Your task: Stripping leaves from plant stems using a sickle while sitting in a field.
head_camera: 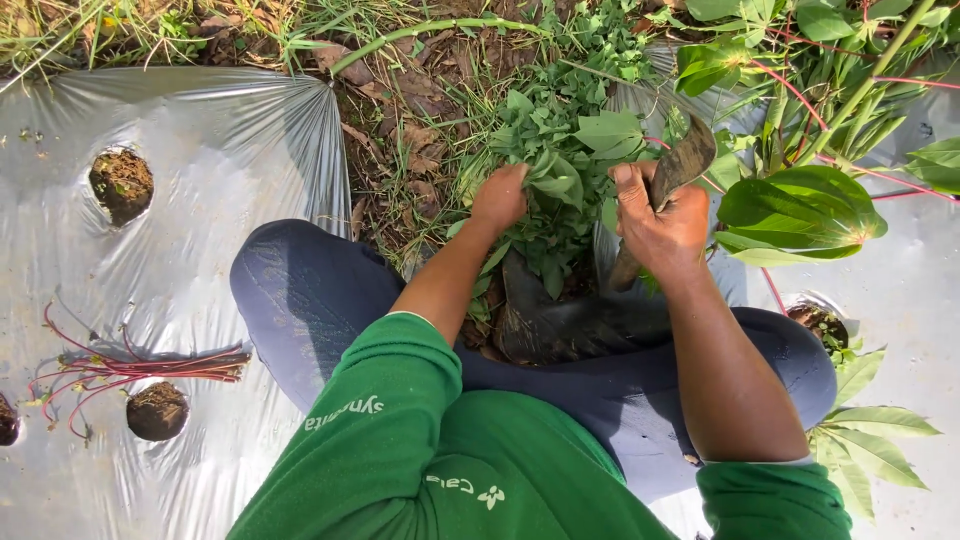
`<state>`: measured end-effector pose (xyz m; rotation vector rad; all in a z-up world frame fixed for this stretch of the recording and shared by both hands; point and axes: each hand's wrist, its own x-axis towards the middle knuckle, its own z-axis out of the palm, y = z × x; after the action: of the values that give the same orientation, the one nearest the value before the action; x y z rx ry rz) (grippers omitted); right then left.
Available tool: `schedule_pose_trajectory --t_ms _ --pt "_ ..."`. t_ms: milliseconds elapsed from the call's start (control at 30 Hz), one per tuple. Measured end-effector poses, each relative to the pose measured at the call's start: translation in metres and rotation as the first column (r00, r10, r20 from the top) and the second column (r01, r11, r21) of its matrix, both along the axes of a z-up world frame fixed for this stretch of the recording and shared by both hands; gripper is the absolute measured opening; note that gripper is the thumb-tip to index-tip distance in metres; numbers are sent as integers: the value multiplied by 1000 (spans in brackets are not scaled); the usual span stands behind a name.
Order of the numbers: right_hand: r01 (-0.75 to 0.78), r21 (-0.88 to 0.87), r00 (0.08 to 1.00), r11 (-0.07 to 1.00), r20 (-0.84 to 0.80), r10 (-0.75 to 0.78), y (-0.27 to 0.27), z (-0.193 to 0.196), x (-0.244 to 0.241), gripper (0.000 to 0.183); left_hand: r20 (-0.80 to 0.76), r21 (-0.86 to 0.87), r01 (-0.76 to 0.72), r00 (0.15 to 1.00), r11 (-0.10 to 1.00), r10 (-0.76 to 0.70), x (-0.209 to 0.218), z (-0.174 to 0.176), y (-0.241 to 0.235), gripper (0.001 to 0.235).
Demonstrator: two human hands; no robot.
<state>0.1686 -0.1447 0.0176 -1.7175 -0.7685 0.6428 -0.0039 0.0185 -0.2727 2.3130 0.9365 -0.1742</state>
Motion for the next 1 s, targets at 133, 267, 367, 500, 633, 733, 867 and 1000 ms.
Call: schedule_pose_trajectory --t_ms 133,267,367,500,633,733,867,1000 --pt "-3 12 1000 1000 0 3 2 13 -2 22 -227 76 -16 973 997 33 -30 -24 13 51" --pt "5 -8 1000 1000 5 -5 6 12 2 21 -269 31 -41 962 999 47 -34 -35 12 62" --pt "10 -14 999 1000 33 -10 11 13 4 19 -256 -1 -68 965 998 65 -18 -5 12 74" --pt "-12 -38 997 999 82 15 16 13 7 20 -292 119 142 951 983 -102 6 14 21 76" --pt "8 -60 998 998 68 -4 17 9 10 19 -333 177 247 926 953 -179 32 29 44 84" --pt "22 -72 996 997 86 -15 20 9 13 19 -406 164 319 884 934 -230 47 17 65 93" --pt "-22 -73 997 997 72 27 20 8 17 19 -442 90 311 864 946 -242 57 -24 77 98" --pt "-46 -67 996 997 79 52 20 9 17 20 -428 151 312 876 938 -222 54 -39 61 84"
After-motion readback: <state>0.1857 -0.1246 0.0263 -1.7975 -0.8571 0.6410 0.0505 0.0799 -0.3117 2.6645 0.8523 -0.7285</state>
